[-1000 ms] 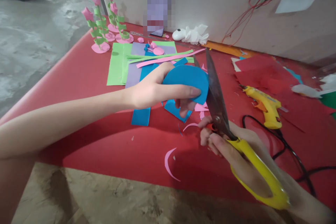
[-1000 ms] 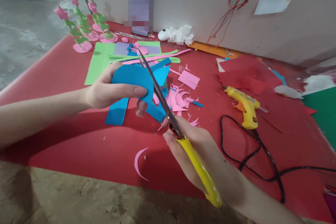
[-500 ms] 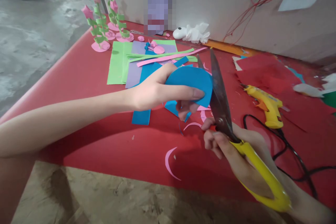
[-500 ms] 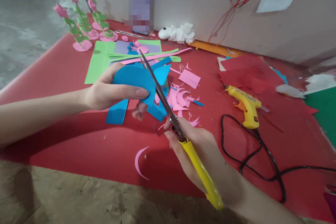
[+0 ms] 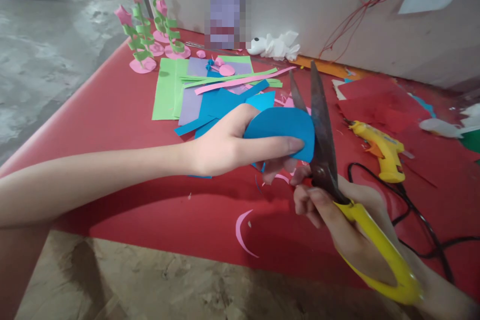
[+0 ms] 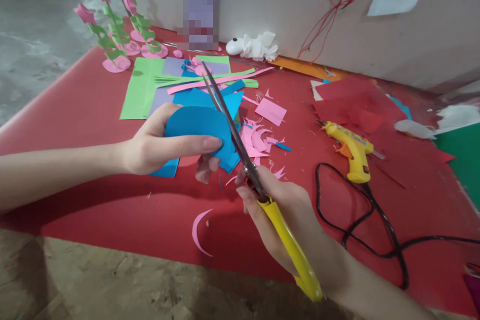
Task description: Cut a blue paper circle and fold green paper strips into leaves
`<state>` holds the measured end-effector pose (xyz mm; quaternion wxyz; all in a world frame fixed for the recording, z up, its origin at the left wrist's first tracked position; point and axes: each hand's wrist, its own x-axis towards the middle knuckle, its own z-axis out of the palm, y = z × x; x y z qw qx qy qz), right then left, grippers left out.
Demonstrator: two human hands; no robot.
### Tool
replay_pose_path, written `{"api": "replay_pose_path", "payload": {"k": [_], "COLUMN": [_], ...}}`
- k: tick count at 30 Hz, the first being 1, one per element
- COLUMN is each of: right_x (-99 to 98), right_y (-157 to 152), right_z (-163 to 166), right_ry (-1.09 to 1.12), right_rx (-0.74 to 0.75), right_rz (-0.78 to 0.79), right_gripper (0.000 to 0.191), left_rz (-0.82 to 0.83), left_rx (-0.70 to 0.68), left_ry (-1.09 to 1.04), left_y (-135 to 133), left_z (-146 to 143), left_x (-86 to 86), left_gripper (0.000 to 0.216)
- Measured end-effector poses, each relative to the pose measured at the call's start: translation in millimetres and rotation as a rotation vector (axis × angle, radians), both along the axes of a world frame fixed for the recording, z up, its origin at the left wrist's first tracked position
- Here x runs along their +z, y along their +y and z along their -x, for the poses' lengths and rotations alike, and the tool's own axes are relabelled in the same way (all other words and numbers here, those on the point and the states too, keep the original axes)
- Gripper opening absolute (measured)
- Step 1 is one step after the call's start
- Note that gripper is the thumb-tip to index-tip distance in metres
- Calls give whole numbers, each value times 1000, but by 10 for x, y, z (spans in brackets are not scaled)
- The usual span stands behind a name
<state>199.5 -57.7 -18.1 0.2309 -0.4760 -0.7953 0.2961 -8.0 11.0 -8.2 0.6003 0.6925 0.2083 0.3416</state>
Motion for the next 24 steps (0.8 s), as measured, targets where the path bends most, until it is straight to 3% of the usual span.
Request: {"api": "replay_pose_path", "payload": {"k": [12, 24], "right_x": [12, 90], "right_y": [36, 49], "right_z": [-46, 27], "right_ry": [-23, -26], "right_rx": [31, -31], "right_rz": [-156, -176], "right_gripper": [11, 23], "left_rz": [85, 55], "left_rx": [-50, -195], "left_ry": [-24, 33], "left_y": [33, 80], "left_z": [30, 36], "left_x": [51, 65], "left_gripper": [30, 32]}}
